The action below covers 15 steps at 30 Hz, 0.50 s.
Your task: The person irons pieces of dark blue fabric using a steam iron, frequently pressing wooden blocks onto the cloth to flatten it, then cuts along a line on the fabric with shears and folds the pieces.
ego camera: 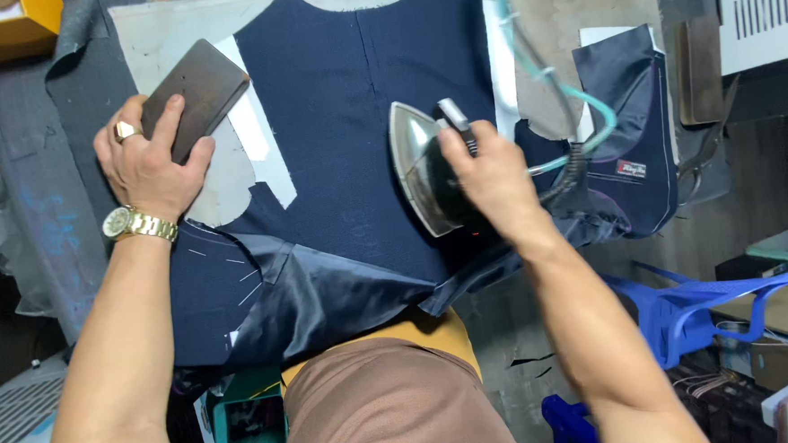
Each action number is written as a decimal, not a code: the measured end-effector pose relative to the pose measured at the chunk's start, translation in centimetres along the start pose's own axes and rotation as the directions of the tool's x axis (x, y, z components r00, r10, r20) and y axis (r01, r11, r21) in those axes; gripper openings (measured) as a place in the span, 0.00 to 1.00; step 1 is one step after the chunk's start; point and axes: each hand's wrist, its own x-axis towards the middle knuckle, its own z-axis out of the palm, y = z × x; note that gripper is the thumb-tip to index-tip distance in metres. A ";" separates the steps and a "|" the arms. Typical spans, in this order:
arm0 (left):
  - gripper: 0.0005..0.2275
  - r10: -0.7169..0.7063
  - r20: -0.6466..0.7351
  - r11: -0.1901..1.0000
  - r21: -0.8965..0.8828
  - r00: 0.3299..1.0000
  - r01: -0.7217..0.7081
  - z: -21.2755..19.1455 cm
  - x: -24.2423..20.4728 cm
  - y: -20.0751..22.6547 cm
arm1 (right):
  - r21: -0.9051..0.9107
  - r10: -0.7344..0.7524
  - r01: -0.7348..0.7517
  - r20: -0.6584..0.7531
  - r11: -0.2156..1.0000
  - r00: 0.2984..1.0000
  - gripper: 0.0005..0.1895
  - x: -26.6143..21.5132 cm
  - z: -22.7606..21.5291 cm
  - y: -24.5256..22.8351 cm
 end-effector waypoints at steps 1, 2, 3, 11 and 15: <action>0.22 -0.009 -0.007 1.000 -0.015 1.000 0.009 -0.1 0.0 0.0 | -0.001 0.025 -0.025 0.035 1.000 0.999 0.26 -0.5 0.6 -1.2; 0.21 -0.020 -0.014 0.999 -0.031 1.000 0.019 -0.1 0.0 0.1 | -0.004 0.050 -0.050 0.070 0.999 0.996 0.27 -0.8 1.2 -2.5; 0.21 -0.016 -0.019 0.999 -0.036 1.000 0.016 0.0 0.1 0.1 | -0.005 0.052 -0.052 0.063 0.999 0.997 0.27 -1.0 1.8 -3.0; 0.20 -0.038 -0.074 0.997 -0.072 0.997 0.033 0.7 -0.2 -0.2 | -0.046 0.172 -0.170 0.031 0.984 0.985 0.30 -0.2 3.0 -5.7; 0.21 -0.039 -0.069 0.998 -0.059 0.997 0.035 0.5 -0.1 -0.3 | -0.068 0.139 -0.137 0.020 0.988 0.990 0.30 0.8 3.6 -5.7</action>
